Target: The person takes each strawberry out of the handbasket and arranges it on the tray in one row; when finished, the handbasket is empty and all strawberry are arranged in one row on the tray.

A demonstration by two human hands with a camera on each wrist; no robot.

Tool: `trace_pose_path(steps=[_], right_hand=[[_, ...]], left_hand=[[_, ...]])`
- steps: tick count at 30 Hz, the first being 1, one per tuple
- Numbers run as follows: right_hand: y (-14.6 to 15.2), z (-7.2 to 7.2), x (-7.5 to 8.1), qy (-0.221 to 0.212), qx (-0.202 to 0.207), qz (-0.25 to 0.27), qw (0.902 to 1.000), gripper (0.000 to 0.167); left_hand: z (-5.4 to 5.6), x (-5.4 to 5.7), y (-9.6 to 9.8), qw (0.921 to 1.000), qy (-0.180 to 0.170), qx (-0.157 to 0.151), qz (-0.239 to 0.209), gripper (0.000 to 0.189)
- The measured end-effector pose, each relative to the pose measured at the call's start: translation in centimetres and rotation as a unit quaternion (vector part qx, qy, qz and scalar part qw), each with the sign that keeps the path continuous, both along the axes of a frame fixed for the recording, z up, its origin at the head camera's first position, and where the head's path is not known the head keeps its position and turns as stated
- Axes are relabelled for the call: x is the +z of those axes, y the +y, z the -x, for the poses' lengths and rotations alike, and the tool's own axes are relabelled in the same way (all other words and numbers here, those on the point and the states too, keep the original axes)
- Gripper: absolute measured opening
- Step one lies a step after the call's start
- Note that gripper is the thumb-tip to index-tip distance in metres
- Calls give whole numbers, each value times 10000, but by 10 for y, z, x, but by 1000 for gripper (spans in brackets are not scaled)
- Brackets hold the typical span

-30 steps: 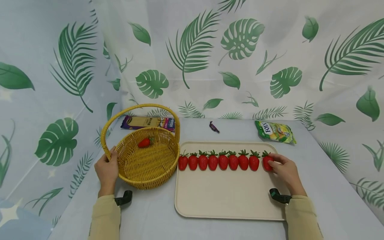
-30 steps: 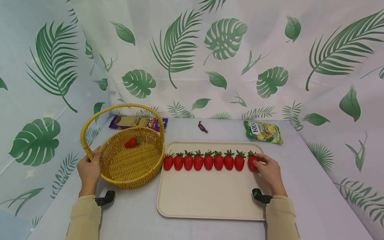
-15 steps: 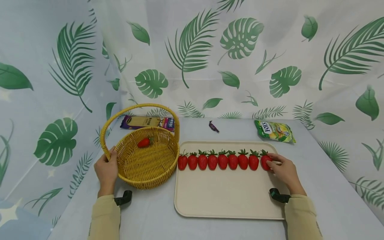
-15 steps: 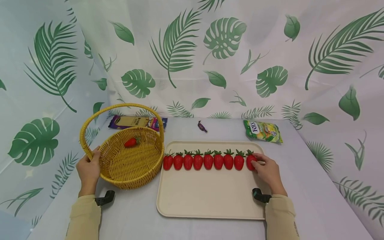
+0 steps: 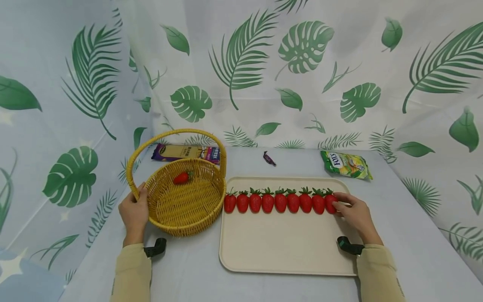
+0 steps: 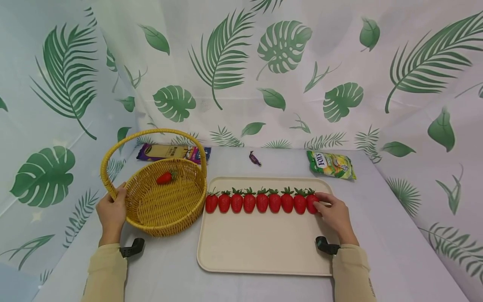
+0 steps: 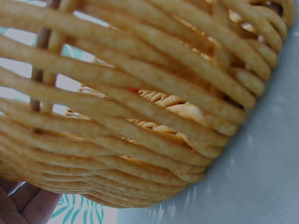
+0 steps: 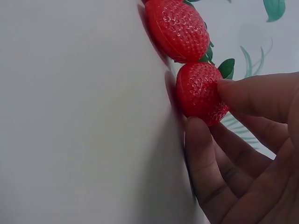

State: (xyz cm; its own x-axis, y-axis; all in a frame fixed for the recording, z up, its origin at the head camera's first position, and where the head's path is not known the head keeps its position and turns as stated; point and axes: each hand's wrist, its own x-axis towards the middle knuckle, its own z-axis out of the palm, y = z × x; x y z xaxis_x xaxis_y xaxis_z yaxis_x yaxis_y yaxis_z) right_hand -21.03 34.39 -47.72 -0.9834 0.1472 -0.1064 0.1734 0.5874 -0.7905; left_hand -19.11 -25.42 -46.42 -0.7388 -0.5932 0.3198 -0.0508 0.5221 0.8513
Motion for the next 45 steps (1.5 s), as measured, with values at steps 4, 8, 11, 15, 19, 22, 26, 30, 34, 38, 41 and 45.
trace_pose_path(steps=[4,8,11,15,19,22,26,30,34,38,41,45], right_hand=[[-1,1,2,-54,-47,-20,10000,53],[0,2,3,-92,-220,2,9997,53],[0,1,6,84,-537,147,9984,50],[-4,1,14,599,-928,783,9908,43],[-14,3,27,693,-573,2146,9726,36],[-25,9,40,402,-14,2617,9643,39],[-48,22,54,166,608,2197,9735,46],[-79,36,61,9,1124,1964,9741,48],[-116,44,67,-87,1639,1967,9666,45],[-154,47,74,-62,2169,1898,9575,38],[-184,48,80,4,2508,1784,9515,32],[-225,49,85,0,2878,1607,9441,26]], left_hand=[[0,0,-1,10000,58,13,-37,35],[1,-1,-2,9999,83,30,-71,35],[1,-1,-2,9999,64,11,-99,37],[3,-2,-2,9999,103,-6,-106,37],[3,-3,-2,9999,92,-6,-48,36],[3,-3,-1,10000,69,1,-47,36],[3,-2,-1,9999,115,22,-58,36],[4,-2,-1,10000,86,45,10,37],[4,-3,-1,9999,100,68,19,37],[4,-4,-1,9999,122,43,-53,36],[4,-5,-1,9999,119,36,-96,36],[3,-4,-1,9998,64,32,-168,36]])
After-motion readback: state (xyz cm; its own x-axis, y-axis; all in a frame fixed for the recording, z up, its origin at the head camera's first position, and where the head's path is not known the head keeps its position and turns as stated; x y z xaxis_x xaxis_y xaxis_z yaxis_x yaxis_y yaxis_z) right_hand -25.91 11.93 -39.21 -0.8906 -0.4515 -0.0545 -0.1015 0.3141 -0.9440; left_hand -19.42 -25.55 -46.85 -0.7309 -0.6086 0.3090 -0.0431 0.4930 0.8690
